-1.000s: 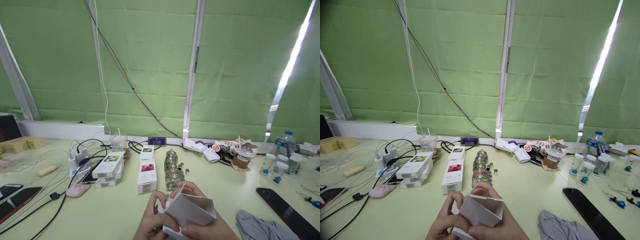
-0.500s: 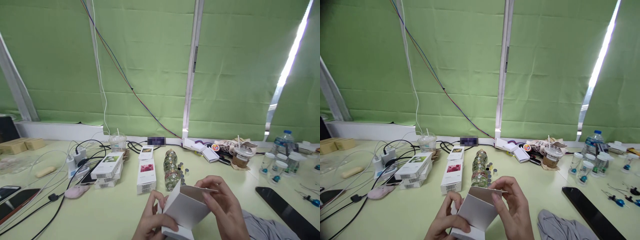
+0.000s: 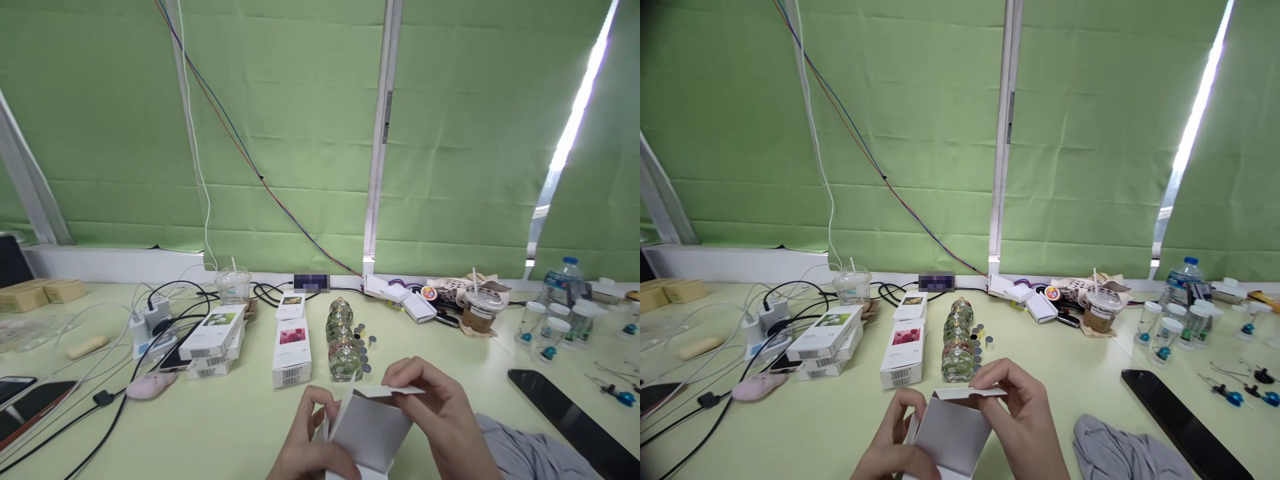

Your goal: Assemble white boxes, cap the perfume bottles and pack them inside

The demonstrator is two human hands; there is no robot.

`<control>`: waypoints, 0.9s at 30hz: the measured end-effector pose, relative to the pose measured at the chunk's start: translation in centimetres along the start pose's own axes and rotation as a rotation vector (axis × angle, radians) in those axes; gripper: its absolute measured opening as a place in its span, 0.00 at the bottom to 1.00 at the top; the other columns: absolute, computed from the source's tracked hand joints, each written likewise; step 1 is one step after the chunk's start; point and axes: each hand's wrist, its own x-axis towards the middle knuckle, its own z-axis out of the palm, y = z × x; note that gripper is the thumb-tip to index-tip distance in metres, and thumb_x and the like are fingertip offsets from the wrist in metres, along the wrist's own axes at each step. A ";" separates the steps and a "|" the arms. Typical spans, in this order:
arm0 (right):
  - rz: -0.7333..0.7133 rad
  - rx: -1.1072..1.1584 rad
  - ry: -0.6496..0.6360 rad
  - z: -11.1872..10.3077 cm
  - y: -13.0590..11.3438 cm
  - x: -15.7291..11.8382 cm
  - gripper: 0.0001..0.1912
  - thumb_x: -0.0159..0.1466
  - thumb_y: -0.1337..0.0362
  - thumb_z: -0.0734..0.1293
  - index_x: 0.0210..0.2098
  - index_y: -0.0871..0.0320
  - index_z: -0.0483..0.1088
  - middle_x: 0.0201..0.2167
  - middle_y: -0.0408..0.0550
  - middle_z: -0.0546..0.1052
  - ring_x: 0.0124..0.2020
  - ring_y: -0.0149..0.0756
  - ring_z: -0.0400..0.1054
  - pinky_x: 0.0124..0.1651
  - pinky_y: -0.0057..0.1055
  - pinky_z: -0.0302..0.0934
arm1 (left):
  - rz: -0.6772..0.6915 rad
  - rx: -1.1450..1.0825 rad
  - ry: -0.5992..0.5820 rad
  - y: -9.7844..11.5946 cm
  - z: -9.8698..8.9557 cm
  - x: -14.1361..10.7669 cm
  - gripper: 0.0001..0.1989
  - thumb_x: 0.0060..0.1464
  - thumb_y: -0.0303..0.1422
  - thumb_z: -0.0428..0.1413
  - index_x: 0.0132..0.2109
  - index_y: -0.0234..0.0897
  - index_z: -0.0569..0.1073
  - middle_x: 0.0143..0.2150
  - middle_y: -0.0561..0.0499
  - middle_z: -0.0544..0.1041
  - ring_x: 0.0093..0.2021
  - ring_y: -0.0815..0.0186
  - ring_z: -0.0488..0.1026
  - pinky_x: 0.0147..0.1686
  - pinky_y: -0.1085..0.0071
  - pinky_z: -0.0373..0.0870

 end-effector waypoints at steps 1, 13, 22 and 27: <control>-0.002 -0.019 -0.021 0.1 0.2 0.0 0.07 0.52 0.63 0.71 0.23 0.56 0.70 0.27 0.46 0.74 0.31 0.37 0.67 0.35 0.29 0.63 | 0.028 0.014 0.012 -0.1 0.0 0.0 0.06 0.49 0.42 0.63 0.30 0.47 0.81 0.43 0.48 0.65 0.41 0.61 0.70 0.36 0.71 0.72; 0.001 -0.447 -0.194 1.2 6.9 0.1 0.05 0.47 0.72 0.68 0.21 0.55 0.72 0.28 0.44 0.76 0.34 0.39 0.70 0.34 0.30 0.55 | 0.203 0.243 -0.006 -0.7 -0.6 0.0 0.12 0.57 0.46 0.53 0.39 0.51 0.79 0.54 0.48 0.61 0.46 0.60 0.69 0.45 0.66 0.69; 0.130 -0.177 -0.089 -1.4 5.7 0.3 0.20 0.57 0.45 0.68 0.34 0.55 0.74 0.33 0.48 0.75 0.37 0.41 0.68 0.37 0.31 0.62 | -0.063 0.180 0.242 0.6 -2.2 -0.1 0.41 0.57 0.44 0.55 0.68 0.56 0.37 0.61 0.43 0.60 0.45 0.59 0.75 0.44 0.62 0.74; 0.133 -0.278 -0.125 -3.7 5.0 1.0 0.18 0.56 0.46 0.69 0.30 0.56 0.74 0.30 0.47 0.75 0.33 0.38 0.67 0.35 0.31 0.62 | -0.245 0.175 0.565 4.1 -6.8 4.2 0.48 0.54 0.47 0.56 0.67 0.55 0.29 0.69 0.38 0.50 0.47 0.53 0.76 0.34 0.66 0.79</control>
